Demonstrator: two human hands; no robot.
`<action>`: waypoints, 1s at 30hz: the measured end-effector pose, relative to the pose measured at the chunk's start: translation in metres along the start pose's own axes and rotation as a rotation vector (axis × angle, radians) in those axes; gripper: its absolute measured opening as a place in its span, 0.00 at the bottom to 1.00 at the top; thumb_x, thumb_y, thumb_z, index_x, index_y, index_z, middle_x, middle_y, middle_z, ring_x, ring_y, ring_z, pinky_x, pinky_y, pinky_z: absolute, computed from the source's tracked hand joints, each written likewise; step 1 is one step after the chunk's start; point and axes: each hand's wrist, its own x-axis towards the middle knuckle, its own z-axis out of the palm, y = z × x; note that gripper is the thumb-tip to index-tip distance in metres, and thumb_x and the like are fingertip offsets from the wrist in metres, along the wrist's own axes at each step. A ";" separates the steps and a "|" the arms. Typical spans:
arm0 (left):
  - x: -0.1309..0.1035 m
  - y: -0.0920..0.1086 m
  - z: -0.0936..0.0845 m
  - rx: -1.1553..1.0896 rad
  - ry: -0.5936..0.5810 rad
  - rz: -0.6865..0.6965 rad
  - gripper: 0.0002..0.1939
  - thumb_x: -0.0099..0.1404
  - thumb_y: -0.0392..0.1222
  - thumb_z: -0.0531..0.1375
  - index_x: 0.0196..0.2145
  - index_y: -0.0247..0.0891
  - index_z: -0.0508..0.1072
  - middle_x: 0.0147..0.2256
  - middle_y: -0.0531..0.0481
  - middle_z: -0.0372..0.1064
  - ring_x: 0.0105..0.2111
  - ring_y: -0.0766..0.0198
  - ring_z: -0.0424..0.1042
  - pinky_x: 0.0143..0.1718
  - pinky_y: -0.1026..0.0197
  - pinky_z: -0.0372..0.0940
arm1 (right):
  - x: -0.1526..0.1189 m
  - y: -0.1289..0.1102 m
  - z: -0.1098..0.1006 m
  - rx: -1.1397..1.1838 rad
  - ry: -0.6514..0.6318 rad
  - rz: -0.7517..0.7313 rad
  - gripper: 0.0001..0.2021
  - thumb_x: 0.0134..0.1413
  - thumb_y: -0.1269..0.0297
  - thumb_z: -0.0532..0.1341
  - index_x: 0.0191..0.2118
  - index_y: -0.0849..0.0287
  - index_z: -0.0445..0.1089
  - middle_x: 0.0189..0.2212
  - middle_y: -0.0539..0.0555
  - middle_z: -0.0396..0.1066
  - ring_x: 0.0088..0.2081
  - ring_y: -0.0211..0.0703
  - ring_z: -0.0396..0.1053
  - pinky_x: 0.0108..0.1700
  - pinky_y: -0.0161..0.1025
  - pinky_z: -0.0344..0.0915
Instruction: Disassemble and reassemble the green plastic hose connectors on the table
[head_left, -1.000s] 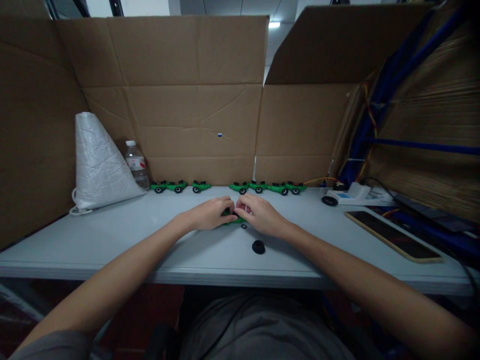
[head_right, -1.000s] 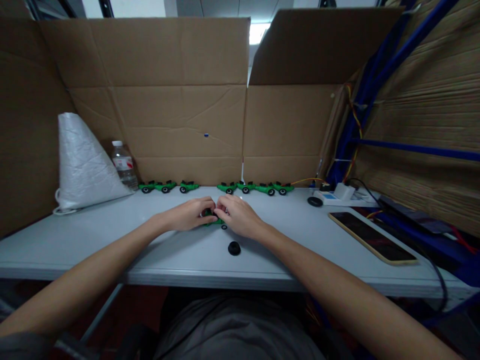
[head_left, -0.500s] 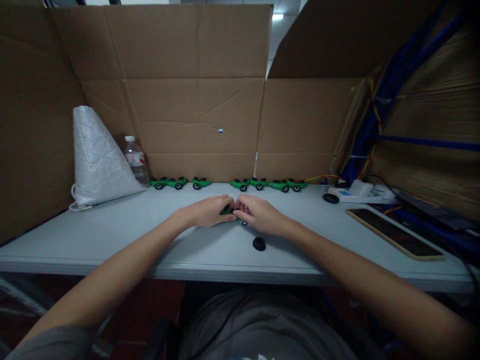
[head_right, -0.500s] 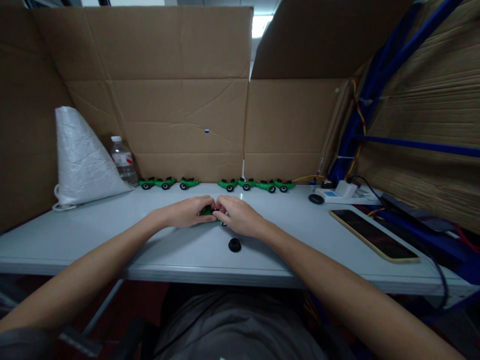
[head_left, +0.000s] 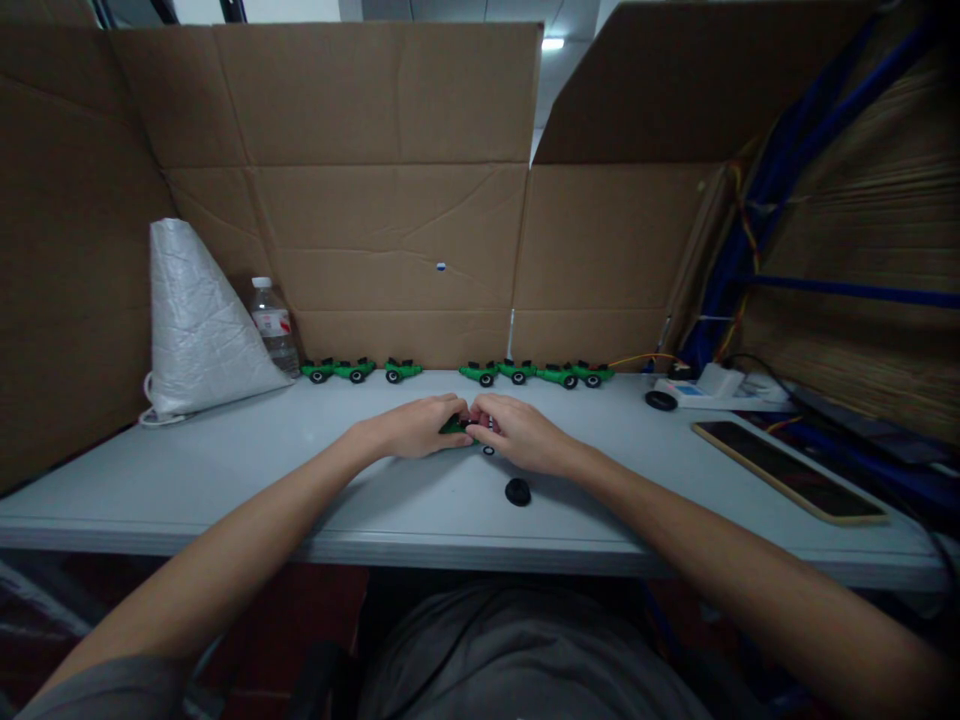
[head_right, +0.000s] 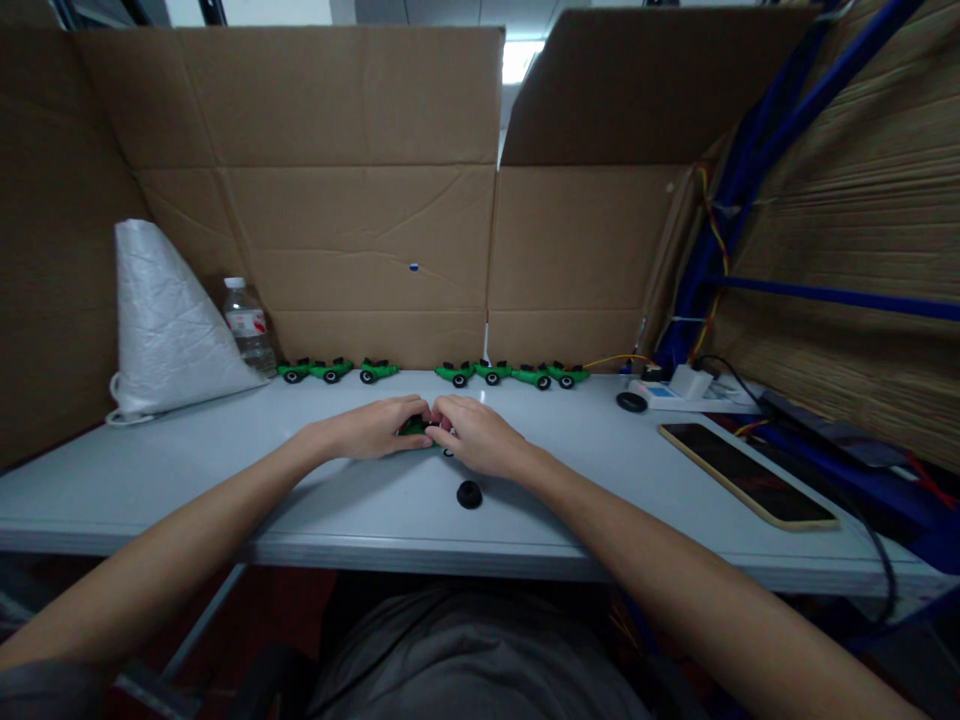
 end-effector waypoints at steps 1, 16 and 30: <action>0.000 0.000 0.000 0.006 -0.002 -0.002 0.17 0.73 0.55 0.60 0.48 0.39 0.72 0.45 0.44 0.74 0.43 0.55 0.74 0.44 0.56 0.65 | 0.000 0.000 0.000 0.001 -0.002 -0.001 0.05 0.70 0.63 0.61 0.41 0.55 0.66 0.36 0.53 0.72 0.39 0.46 0.68 0.41 0.40 0.59; 0.001 0.001 0.001 0.041 -0.021 0.008 0.18 0.74 0.56 0.60 0.49 0.38 0.74 0.45 0.43 0.74 0.43 0.55 0.74 0.46 0.57 0.65 | 0.000 -0.001 0.000 -0.002 -0.028 -0.005 0.04 0.70 0.63 0.61 0.41 0.56 0.67 0.37 0.53 0.72 0.38 0.45 0.68 0.40 0.40 0.59; 0.001 0.000 0.001 0.081 -0.036 0.021 0.20 0.74 0.56 0.59 0.52 0.37 0.74 0.46 0.43 0.73 0.45 0.54 0.74 0.47 0.56 0.66 | -0.001 0.000 -0.001 -0.021 -0.074 -0.003 0.06 0.71 0.61 0.60 0.42 0.56 0.67 0.38 0.53 0.71 0.39 0.45 0.68 0.42 0.39 0.59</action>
